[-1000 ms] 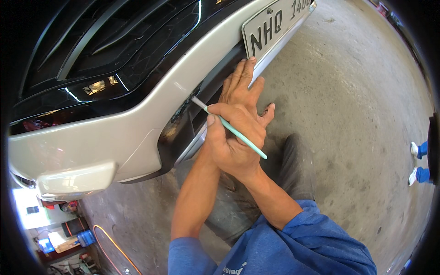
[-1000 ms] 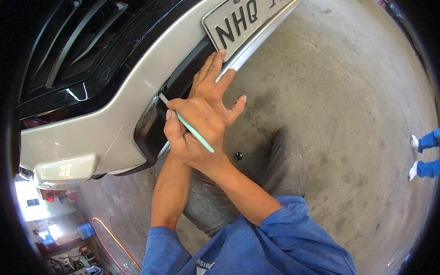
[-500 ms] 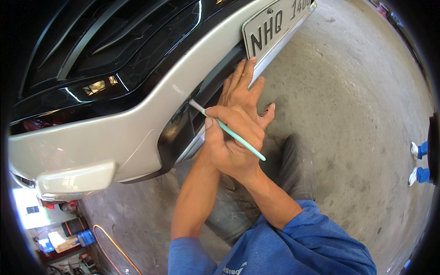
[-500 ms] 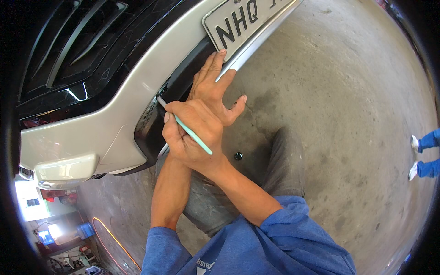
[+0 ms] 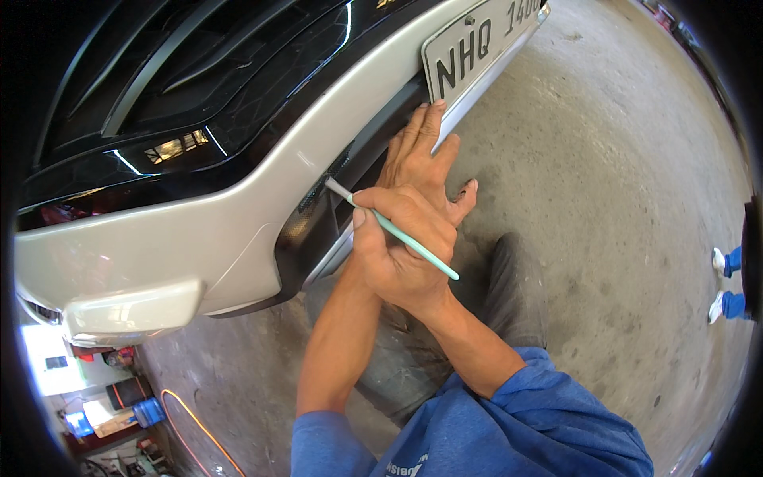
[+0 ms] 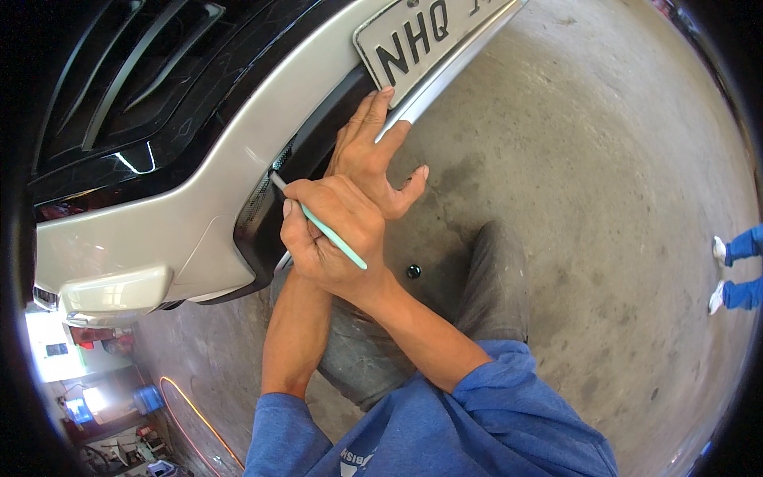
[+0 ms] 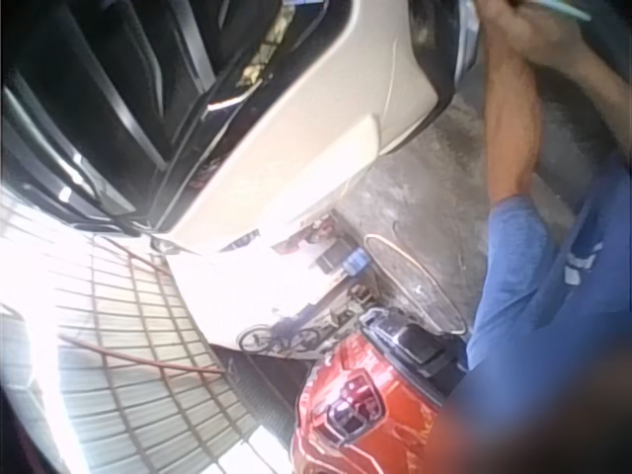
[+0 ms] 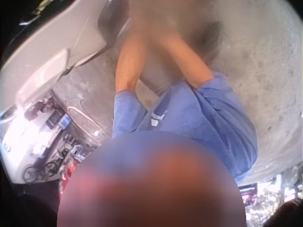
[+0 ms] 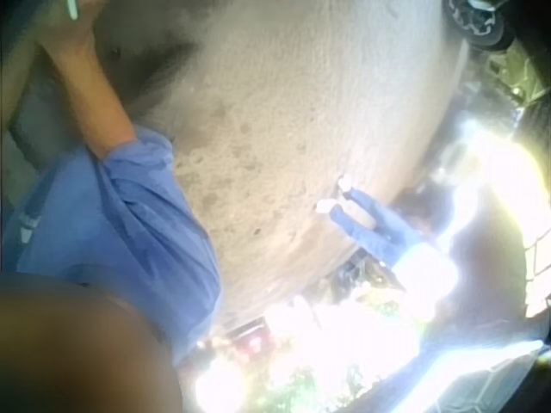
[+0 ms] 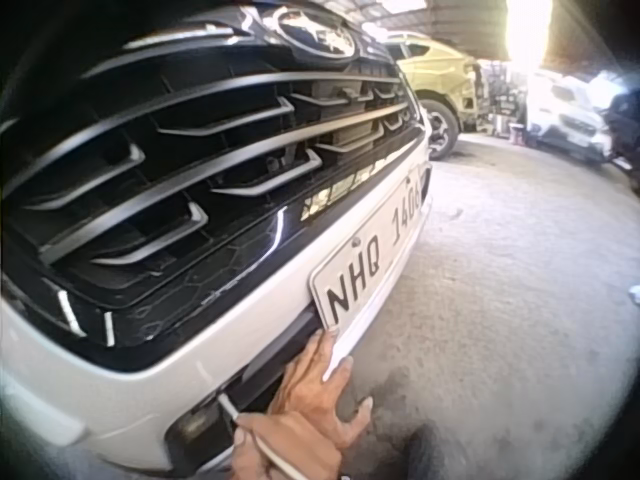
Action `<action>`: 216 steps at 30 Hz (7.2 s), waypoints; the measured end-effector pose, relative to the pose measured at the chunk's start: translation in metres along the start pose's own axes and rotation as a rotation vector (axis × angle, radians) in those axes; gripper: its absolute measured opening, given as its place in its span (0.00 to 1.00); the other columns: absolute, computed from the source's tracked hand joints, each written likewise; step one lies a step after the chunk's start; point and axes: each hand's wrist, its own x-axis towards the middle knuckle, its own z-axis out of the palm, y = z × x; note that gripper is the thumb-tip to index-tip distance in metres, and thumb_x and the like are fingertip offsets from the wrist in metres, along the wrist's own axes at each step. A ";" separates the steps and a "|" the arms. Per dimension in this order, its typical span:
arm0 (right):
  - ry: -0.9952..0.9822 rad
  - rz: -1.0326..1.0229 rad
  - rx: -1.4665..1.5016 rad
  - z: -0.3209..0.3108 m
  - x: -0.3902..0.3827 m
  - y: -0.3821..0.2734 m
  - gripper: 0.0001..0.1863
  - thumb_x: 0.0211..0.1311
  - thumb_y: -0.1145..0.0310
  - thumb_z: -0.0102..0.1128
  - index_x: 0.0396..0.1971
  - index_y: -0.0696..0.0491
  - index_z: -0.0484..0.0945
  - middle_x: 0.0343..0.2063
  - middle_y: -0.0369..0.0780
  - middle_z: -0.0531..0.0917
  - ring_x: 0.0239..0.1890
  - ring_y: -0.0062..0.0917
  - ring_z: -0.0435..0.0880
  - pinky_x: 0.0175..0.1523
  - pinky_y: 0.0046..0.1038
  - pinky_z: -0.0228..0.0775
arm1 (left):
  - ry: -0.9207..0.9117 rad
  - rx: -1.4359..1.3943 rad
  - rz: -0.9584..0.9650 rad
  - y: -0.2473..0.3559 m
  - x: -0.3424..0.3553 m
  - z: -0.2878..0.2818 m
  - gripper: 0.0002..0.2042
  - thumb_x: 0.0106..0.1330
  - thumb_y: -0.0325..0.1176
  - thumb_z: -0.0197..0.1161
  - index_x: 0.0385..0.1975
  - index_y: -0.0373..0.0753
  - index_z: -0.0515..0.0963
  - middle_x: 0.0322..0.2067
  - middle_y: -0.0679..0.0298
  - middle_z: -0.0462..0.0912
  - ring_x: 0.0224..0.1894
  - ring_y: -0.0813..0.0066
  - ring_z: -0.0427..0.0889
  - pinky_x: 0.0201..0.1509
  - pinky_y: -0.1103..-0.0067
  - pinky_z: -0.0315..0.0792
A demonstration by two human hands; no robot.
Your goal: The person uses a small paintbrush to apply white paint to the front bumper of a white car, focusing on small areas near the grille and license plate. The person kneels on the floor and repeatedly dips the brush into a small container of paint while working on the bumper.
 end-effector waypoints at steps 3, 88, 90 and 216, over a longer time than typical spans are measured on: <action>-0.006 -0.010 0.004 0.000 0.000 0.000 0.07 0.50 0.85 0.66 0.32 0.63 0.84 0.22 0.41 0.82 0.21 0.25 0.78 0.30 0.26 0.70 | 0.006 -0.013 0.010 -0.001 0.000 0.000 0.30 0.51 0.39 0.76 0.52 0.27 0.80 0.67 0.28 0.67 0.70 0.31 0.68 0.65 0.51 0.71; -0.058 -0.039 0.017 -0.008 0.001 0.004 0.10 0.44 0.83 0.64 0.30 0.61 0.84 0.23 0.41 0.82 0.25 0.30 0.80 0.33 0.31 0.72 | -0.016 -0.030 -0.007 0.002 -0.001 -0.002 0.29 0.51 0.39 0.76 0.51 0.26 0.80 0.67 0.28 0.65 0.71 0.31 0.67 0.66 0.52 0.70; -0.050 0.019 0.012 -0.010 0.000 0.002 0.09 0.44 0.83 0.63 0.30 0.61 0.84 0.23 0.42 0.82 0.25 0.30 0.80 0.33 0.30 0.72 | -0.031 -0.013 -0.017 0.004 -0.001 -0.002 0.30 0.51 0.39 0.77 0.51 0.26 0.80 0.68 0.28 0.65 0.71 0.31 0.66 0.67 0.52 0.70; -1.169 0.963 -0.668 -0.193 -0.251 0.175 0.19 0.71 0.61 0.60 0.57 0.48 0.84 0.37 0.57 0.86 0.45 0.54 0.85 0.53 0.48 0.75 | 0.045 -0.051 -0.063 -0.001 0.003 -0.003 0.23 0.54 0.37 0.76 0.48 0.31 0.85 0.68 0.39 0.71 0.72 0.44 0.70 0.67 0.58 0.72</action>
